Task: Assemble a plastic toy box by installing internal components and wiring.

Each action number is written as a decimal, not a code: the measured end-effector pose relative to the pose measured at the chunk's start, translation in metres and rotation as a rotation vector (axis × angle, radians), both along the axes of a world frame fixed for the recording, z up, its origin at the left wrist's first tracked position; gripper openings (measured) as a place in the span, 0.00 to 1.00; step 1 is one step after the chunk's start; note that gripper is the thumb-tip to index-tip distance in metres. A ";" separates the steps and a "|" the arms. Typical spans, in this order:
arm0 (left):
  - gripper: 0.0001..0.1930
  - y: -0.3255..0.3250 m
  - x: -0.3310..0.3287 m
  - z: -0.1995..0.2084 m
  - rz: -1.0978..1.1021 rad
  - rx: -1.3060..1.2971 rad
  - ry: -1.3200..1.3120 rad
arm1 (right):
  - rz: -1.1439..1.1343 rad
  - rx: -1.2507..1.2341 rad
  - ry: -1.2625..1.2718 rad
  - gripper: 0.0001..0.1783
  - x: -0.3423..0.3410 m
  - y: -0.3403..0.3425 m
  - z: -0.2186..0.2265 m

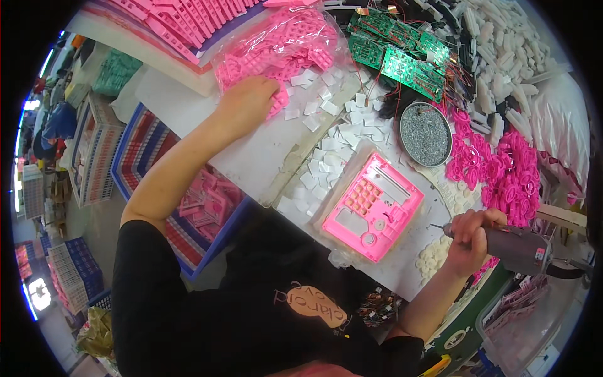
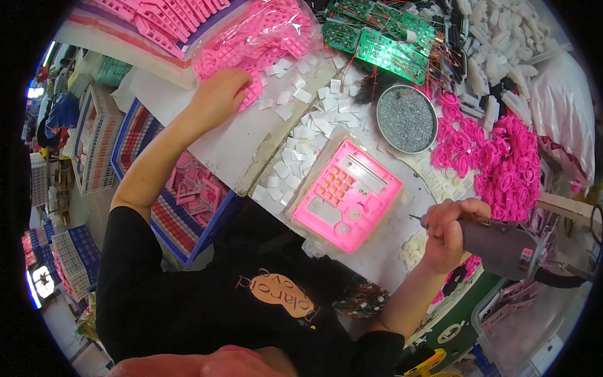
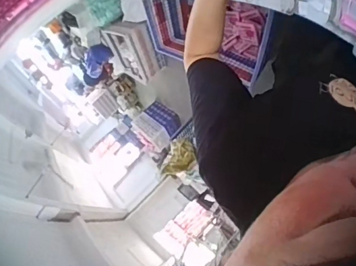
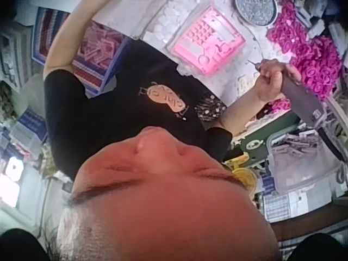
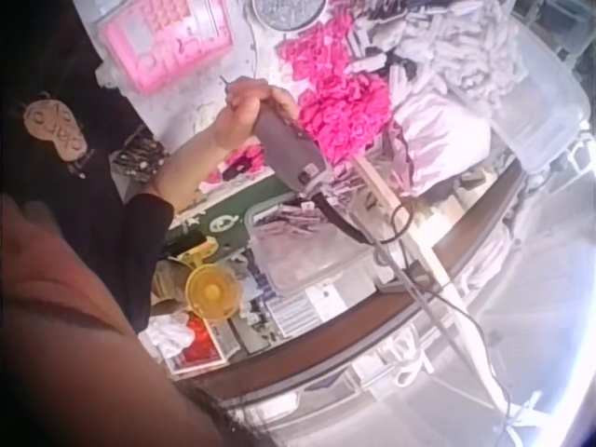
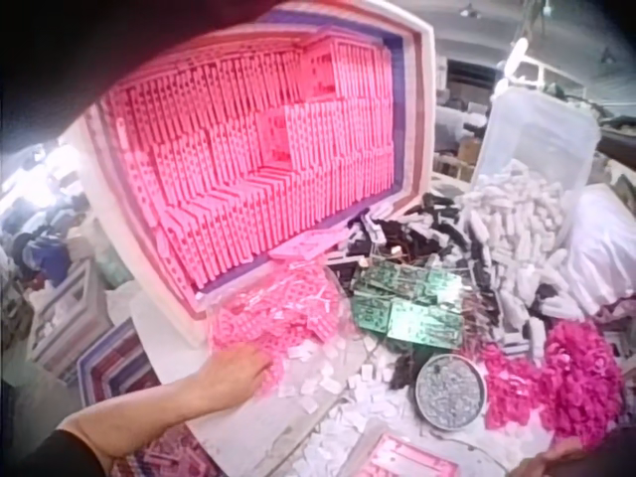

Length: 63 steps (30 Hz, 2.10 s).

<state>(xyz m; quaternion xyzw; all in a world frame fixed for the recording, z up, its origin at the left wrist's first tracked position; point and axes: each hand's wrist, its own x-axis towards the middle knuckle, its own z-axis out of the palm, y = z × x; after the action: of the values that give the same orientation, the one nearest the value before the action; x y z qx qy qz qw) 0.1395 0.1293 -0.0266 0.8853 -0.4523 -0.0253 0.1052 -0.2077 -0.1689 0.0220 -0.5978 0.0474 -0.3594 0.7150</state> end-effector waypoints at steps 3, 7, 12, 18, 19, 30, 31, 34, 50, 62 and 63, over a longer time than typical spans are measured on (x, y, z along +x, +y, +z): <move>0.11 0.002 -0.006 -0.013 -0.006 -0.105 -0.118 | -0.035 -0.001 0.021 0.22 -0.002 -0.002 0.005; 0.12 -0.005 -0.020 0.009 -0.065 -0.109 -0.047 | -0.223 -0.163 0.061 0.32 -0.008 -0.004 0.014; 0.14 -0.007 -0.086 0.053 -0.332 -0.549 0.094 | -0.669 -0.650 0.127 0.37 -0.019 0.036 0.015; 0.12 -0.030 -0.159 0.041 -0.700 -0.629 0.376 | 0.387 0.371 0.662 0.22 0.028 0.082 0.000; 0.12 -0.035 -0.164 0.035 -0.718 -0.651 0.381 | 0.436 0.342 0.656 0.21 0.028 0.078 -0.017; 0.14 -0.035 -0.155 -0.006 -0.620 -0.535 0.264 | 0.012 -0.515 0.847 0.09 0.045 0.082 -0.039; 0.14 -0.035 -0.154 -0.005 -0.611 -0.545 0.260 | 0.015 -0.395 0.895 0.10 0.046 0.083 -0.036; 0.14 -0.037 -0.150 -0.003 -0.595 -0.570 0.245 | 0.016 -0.277 0.953 0.11 0.048 0.083 -0.036; 0.12 -0.076 -0.077 0.024 -0.455 -0.475 0.084 | 0.288 -1.371 0.875 0.58 0.026 0.119 -0.039; 0.28 -0.264 0.007 0.021 0.304 -0.066 0.225 | 0.297 -1.336 0.873 0.60 0.027 0.118 -0.035; 0.28 -0.267 0.010 0.016 0.317 -0.120 0.288 | 0.299 -1.336 0.860 0.60 0.027 0.118 -0.034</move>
<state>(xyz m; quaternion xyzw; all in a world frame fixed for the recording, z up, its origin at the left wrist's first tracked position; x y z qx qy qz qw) 0.1493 -0.1380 -0.0102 0.9246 -0.2886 -0.1078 0.2239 -0.1807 -0.0509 -0.0125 -0.9848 0.0132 0.0490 0.1662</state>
